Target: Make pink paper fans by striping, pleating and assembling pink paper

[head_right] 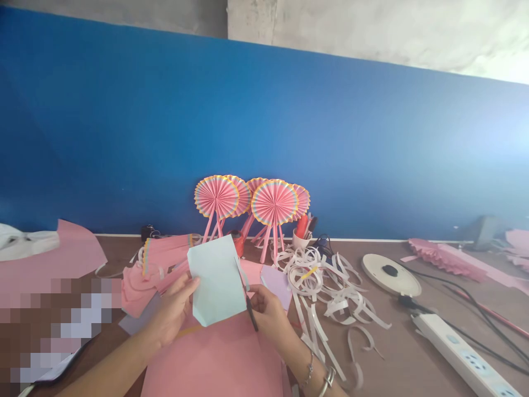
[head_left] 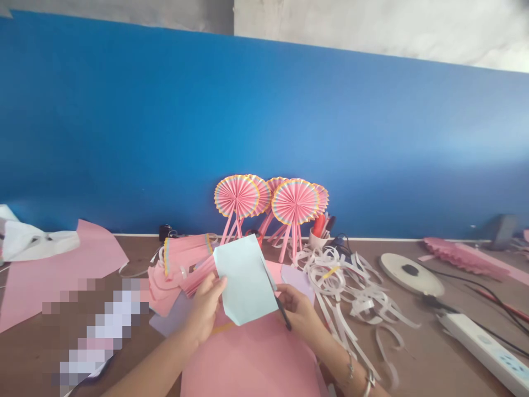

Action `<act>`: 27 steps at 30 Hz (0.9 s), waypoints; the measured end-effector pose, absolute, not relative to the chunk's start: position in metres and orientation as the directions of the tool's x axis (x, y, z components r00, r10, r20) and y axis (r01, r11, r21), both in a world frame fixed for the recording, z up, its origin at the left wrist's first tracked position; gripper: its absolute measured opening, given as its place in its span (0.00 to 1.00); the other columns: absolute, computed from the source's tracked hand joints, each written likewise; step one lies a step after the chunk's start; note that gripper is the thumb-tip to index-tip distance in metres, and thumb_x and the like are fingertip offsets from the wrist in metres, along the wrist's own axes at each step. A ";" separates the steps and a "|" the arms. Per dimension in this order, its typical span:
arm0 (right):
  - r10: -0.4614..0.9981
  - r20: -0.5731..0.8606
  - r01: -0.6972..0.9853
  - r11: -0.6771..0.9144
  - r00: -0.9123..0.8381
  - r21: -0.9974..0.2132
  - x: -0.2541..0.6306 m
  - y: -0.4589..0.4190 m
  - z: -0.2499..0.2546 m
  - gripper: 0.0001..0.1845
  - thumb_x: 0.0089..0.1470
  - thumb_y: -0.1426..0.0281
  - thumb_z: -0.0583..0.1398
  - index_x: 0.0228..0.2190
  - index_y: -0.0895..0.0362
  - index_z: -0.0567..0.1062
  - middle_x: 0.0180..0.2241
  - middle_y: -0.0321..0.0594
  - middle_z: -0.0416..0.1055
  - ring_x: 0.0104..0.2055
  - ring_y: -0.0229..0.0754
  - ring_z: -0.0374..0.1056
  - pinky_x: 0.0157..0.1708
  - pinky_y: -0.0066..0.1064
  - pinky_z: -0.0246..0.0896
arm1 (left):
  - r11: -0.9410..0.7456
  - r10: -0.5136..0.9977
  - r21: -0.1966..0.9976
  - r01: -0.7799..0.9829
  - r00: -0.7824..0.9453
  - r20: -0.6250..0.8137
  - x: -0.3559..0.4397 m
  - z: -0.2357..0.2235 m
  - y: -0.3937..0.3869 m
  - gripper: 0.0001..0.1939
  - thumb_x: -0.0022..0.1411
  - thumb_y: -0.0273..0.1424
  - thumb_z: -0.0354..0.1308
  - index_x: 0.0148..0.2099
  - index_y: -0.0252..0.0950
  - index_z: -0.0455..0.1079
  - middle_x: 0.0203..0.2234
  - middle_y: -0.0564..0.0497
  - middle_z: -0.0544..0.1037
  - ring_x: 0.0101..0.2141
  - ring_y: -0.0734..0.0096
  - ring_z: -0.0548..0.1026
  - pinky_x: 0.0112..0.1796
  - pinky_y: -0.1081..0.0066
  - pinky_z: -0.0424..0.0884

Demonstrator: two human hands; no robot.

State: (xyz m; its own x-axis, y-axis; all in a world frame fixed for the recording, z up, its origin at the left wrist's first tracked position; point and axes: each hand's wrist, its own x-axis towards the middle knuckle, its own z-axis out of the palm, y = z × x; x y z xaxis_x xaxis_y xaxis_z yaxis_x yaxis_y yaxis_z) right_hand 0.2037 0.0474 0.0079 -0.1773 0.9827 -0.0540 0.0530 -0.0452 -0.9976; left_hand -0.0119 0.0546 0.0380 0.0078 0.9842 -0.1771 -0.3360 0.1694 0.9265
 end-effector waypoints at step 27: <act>0.983 -0.075 0.082 -0.062 -0.165 -0.995 0.203 0.046 0.016 0.09 0.42 0.73 0.59 0.30 0.59 0.73 0.18 0.29 0.62 0.20 0.30 0.53 0.19 0.23 0.46 | 0.202 0.977 0.922 -0.332 0.005 -0.212 -0.009 0.040 0.054 0.25 0.45 0.45 0.65 0.43 0.36 0.69 0.42 0.44 0.77 0.43 0.54 0.74 0.40 0.64 0.67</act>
State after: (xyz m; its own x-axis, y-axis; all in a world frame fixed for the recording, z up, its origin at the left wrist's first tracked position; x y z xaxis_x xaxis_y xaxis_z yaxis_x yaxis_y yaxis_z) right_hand 0.2026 0.0457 0.0157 -0.1646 0.9835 -0.0751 0.0819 -0.0623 -0.9947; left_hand -0.0092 0.0536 0.0400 0.0050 0.9772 -0.2122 -0.3318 0.2018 0.9215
